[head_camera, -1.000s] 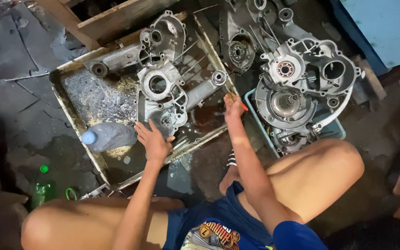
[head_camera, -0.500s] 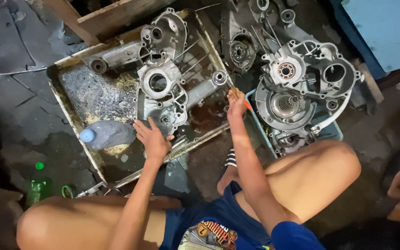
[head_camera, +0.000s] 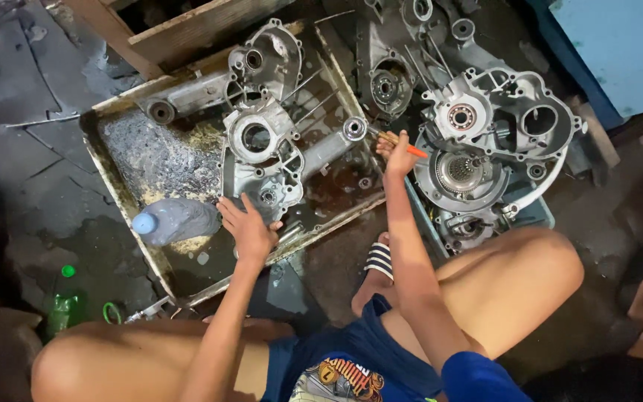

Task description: Cleaning a motorcycle engine crankcase using a small hand tool to scrape away residue

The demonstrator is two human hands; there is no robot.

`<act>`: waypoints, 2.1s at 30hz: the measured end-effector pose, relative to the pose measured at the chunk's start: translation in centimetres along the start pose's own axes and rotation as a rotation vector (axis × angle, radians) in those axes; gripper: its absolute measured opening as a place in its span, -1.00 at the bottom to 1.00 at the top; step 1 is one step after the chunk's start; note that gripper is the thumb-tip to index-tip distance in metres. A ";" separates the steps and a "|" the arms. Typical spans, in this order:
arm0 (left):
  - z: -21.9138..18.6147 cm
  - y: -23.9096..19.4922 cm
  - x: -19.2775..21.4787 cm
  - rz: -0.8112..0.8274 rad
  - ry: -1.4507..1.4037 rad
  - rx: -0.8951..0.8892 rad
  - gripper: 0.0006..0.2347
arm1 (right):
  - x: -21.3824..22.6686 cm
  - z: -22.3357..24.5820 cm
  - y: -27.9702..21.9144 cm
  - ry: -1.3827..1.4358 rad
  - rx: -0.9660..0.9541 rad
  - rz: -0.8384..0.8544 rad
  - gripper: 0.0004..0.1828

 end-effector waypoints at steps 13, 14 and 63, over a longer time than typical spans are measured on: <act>-0.3 -0.2 1.1 -0.018 -0.044 -0.012 0.01 | 1.1 1.3 -0.4 -0.354 0.219 -0.165 -0.59; -0.4 -0.4 1.1 -0.011 -0.035 -0.008 0.00 | 0.5 1.3 -1.5 -0.264 0.167 -0.131 -0.65; -0.3 -1.0 0.8 -0.136 -0.105 0.019 0.08 | -8.5 8.8 -28.0 -0.627 1.077 0.863 -0.73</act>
Point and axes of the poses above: each hand's wrist, its own y-axis towards the middle knuckle, its own x-axis out of the back of the hand, z = x × y, the point moved 4 cm from there along y, towards the middle knuckle, and after that the axes turned 2 degrees about z, right-handed, at the moved point
